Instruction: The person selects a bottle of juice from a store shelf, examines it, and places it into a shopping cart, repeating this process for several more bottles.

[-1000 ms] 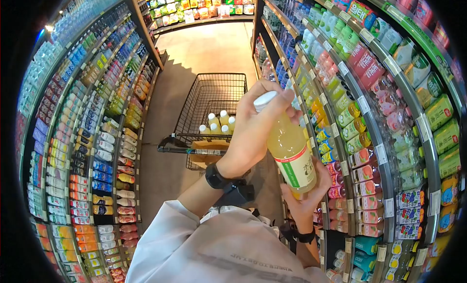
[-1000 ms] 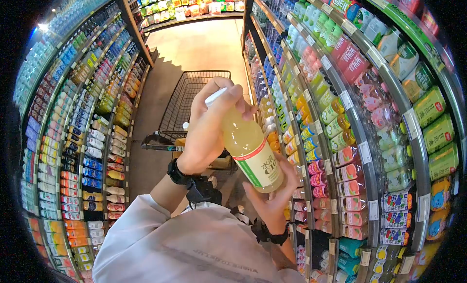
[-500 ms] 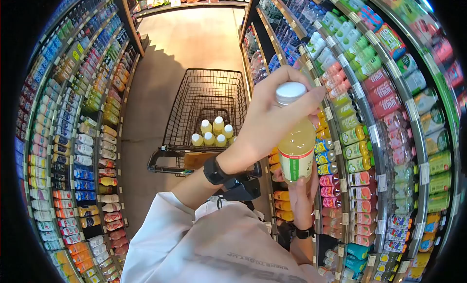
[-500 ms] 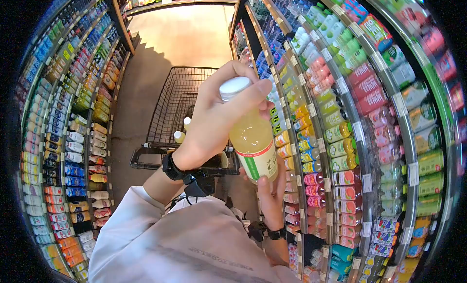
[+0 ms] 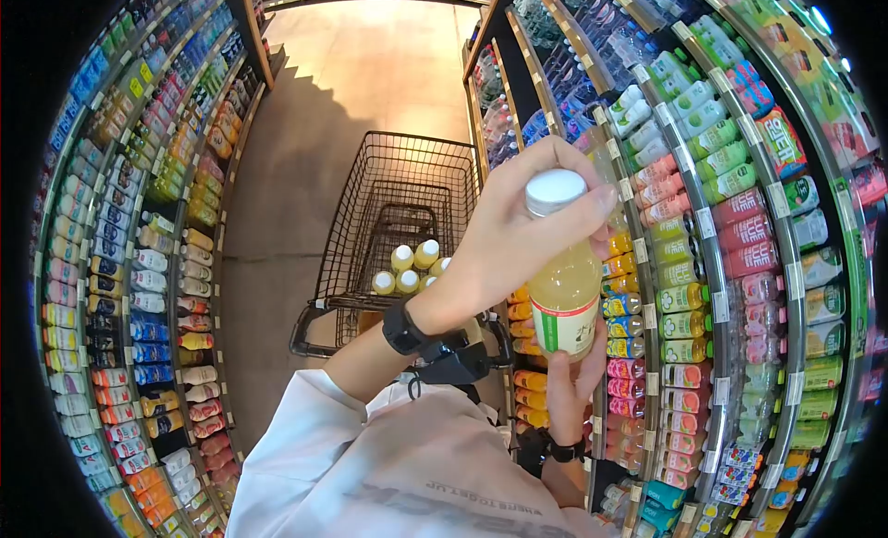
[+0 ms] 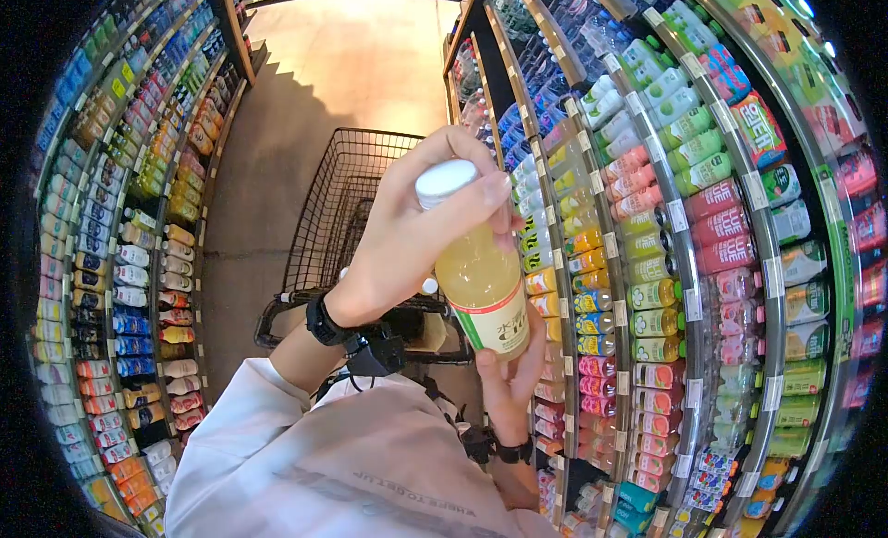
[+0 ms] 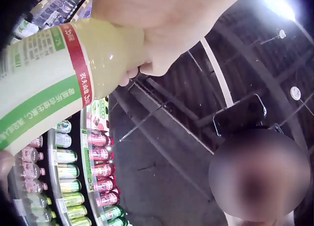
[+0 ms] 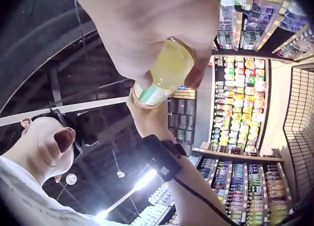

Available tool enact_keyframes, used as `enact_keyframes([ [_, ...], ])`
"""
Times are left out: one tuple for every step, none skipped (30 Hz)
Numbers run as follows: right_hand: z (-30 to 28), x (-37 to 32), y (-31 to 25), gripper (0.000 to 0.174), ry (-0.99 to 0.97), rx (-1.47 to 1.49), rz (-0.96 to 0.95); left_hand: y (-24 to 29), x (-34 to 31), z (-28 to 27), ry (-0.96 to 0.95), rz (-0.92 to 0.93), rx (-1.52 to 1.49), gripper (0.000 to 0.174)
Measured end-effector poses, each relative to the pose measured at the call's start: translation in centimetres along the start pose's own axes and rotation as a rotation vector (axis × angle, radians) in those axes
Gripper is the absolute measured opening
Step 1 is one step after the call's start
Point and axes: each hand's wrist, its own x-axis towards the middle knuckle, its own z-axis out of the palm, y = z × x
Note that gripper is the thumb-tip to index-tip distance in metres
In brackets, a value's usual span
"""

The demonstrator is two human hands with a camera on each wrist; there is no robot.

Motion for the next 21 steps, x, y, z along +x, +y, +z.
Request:
enact_keyframes([
  [0.4,0.1,0.0,0.086,0.001,0.001,0.001,0.1,0.0,-0.4,0.0,0.009,-0.002,0.017],
  [0.8,0.4,0.1,0.083,0.035,-0.1,-0.089,0.1,0.0,-0.8,0.001,0.02,-0.002,0.017],
  [1.3,0.7,0.2,0.08,0.069,-0.198,-0.179,0.0,0.0,-1.3,0.021,0.061,0.138,0.019],
  [1.8,0.8,0.3,0.077,0.102,-0.291,-0.268,-0.3,-0.1,-2.0,0.043,0.099,0.282,0.021],
  [1.2,0.8,1.2,0.076,0.11,-0.262,-0.202,-0.3,-0.3,-2.7,0.066,0.137,0.433,0.023],
  [0.8,1.2,1.3,0.075,0.113,-0.232,-0.133,0.2,-0.4,-3.6,0.054,0.09,0.611,0.025],
  [0.7,1.5,0.6,0.079,0.084,-0.164,-0.096,0.7,-0.5,-4.7,0.049,0.036,0.789,0.028],
  [1.3,1.8,0.1,0.076,0.104,-0.175,-0.041,1.3,-0.6,-5.9,0.044,-0.027,0.966,0.031],
  [1.3,2.1,0.7,0.072,0.057,-0.189,-0.033,0.8,-0.3,-7.2,0.031,-0.072,0.799,0.037],
  [1.2,2.5,1.6,0.068,0.016,-0.206,-0.029,0.9,-0.3,-8.3,0.056,-0.072,0.859,0.036],
  [1.5,3.0,2.5,0.064,-0.027,-0.215,-0.034,0.9,-0.3,-9.1,0.072,-0.072,0.915,0.036],
  [1.8,3.6,3.4,0.061,-0.064,-0.225,-0.041,0.7,-0.2,-9.7,0.081,-0.069,0.968,0.036],
  [2.0,4.0,3.9,0.057,-0.099,-0.234,-0.052,-0.1,-0.3,-10.8,0.148,0.017,0.921,0.036],
  [2.1,3.9,3.8,0.054,-0.095,-0.194,-0.01,-0.1,-0.4,-11.6,0.195,0.044,1.02,0.036],
  [2.1,3.8,3.3,0.051,-0.092,-0.156,0.031,0.2,-0.6,-12.4,0.244,0.073,1.117,0.035],
  [2.1,3.8,3.1,0.049,-0.091,-0.117,0.073,0.4,-0.9,-13.3,0.294,0.103,1.215,0.036],
  [1.8,3.6,3.5,0.046,-0.064,-0.133,0.083,0.2,-1.2,-14.4,0.326,0.105,1.314,0.035],
  [1.1,3.2,4.0,0.045,-0.038,-0.121,0.119,-0.6,-1.4,-16.2,0.35,0.157,1.406,0.035],
  [0.2,2.7,4.8,0.045,-0.011,-0.108,0.152,-1.1,-1.7,-17.9,0.392,0.079,1.448,0.036],
  [-0.3,2.1,5.2,0.044,0.016,-0.096,0.185,-1.5,-1.9,-19.5,0.434,0.002,1.488,0.037],
  [-0.6,1.7,5.4,0.042,0.059,-0.112,0.202,-2.2,-2.2,-21.1,0.475,-0.058,1.506,0.037],
])
